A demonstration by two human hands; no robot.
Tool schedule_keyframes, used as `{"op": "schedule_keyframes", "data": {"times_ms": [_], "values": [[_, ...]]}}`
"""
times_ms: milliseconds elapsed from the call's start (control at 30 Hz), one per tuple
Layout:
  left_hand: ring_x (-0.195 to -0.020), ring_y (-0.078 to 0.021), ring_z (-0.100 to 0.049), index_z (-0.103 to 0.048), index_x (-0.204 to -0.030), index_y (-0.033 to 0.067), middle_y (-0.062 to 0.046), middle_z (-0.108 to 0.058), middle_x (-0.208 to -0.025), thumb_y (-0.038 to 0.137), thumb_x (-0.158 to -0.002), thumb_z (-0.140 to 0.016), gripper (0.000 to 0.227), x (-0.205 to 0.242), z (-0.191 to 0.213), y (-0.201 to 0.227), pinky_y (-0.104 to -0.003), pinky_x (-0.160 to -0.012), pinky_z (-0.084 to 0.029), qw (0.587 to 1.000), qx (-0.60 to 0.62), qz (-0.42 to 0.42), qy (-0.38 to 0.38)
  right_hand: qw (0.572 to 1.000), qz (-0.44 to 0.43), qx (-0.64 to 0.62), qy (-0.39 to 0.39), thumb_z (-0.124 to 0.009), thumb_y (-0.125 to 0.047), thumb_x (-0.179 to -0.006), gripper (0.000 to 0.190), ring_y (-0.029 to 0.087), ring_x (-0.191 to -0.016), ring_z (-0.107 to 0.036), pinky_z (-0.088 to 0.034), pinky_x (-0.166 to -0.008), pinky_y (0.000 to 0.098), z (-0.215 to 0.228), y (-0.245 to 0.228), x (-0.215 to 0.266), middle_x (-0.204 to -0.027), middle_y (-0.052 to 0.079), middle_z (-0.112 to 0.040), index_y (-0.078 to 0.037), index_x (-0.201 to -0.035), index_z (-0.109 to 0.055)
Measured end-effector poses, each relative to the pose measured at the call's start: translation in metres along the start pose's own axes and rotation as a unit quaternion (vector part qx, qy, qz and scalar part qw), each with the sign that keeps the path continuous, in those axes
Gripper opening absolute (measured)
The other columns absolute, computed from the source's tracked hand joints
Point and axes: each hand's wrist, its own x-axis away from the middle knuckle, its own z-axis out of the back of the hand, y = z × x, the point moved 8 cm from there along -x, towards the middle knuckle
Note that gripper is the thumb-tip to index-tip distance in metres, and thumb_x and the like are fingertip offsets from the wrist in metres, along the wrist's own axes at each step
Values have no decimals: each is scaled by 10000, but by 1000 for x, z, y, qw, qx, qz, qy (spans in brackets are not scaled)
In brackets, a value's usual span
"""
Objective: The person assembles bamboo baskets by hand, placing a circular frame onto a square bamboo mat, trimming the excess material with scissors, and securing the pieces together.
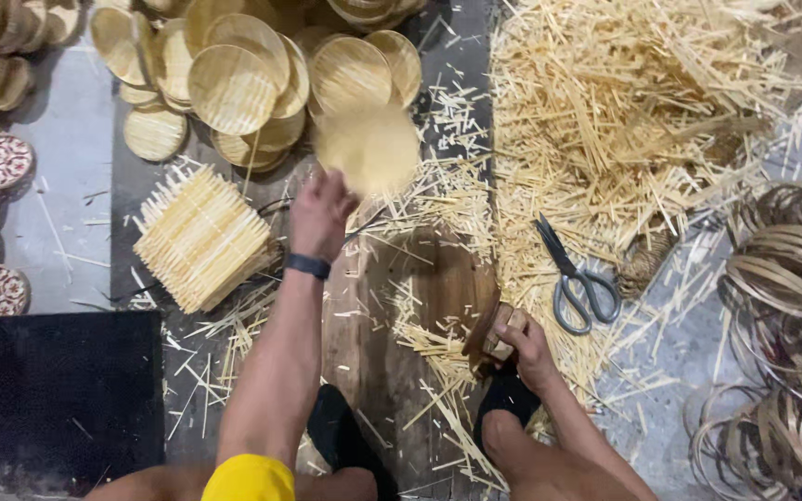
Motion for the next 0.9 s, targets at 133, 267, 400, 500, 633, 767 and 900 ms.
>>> {"op": "schedule_keyframes", "data": {"times_ms": [133,267,400,500,633,767,900], "values": [[-1034,-227,-734,-539,-1404,95,-120,-687,-1319,202,-888,-672,544,13,-41,29,-346,-796,-619,991,-81,98,-40,999,32,25,0,-648,-279,-881,356,175,-824,-637,-530,-733,319,-2,-4,-6,-925,64,-659,5,-1094,-616],[-934,-394,-721,-672,-1325,39,-249,-753,-1147,448,-929,-680,569,82,-57,-63,-501,-840,-598,882,-376,275,-76,1000,3,-22,-19,-675,-279,-858,450,195,-910,-634,-522,-800,354,-22,-17,-2,-997,72,-650,-3,-1201,-586],[-1089,-245,-661,-697,-1298,56,-144,-717,-1205,532,-975,-652,577,146,-43,-180,-411,-946,-504,870,-314,373,-78,994,-46,-75,-71,-634,-377,-824,574,191,-1038,-669,-536,-921,364,-52,-32,-1,-1119,43,-679,-90,-1310,-531],[-1046,-199,-700,-744,-1249,92,-99,-746,-1174,330,-841,-783,473,138,-23,-218,-368,-927,-552,950,-186,250,2,996,-66,58,-31,-459,-636,-893,731,168,-1127,-641,-495,-949,386,-46,-32,-13,-1176,35,-713,-101,-1383,-549],[-966,-219,-736,-721,-1185,53,-136,-773,-1094,191,-827,-825,397,103,1,-192,-363,-884,-616,967,-239,84,1,961,-19,270,55,-674,-425,-944,515,251,-870,-659,-541,-771,404,-31,-26,-37,-989,146,-712,35,-1174,-713],[-1087,-294,-667,-696,-1208,71,-158,-704,-1177,178,-822,-812,418,75,33,-105,-424,-951,-542,899,-435,-46,37,995,-38,80,52,-671,-253,-940,330,195,-653,-668,-536,-564,290,-38,-3,-47,-893,89,-714,-3,-1154,-670],[-1274,-410,-559,-618,-1376,73,-180,-628,-1372,34,-693,-769,701,59,109,24,-466,-1085,-447,696,-684,-176,129,993,-63,90,45,-646,-283,-992,352,180,-681,-666,-542,-572,291,-24,16,-39,-826,91,-653,41,-1124,-682]]}}
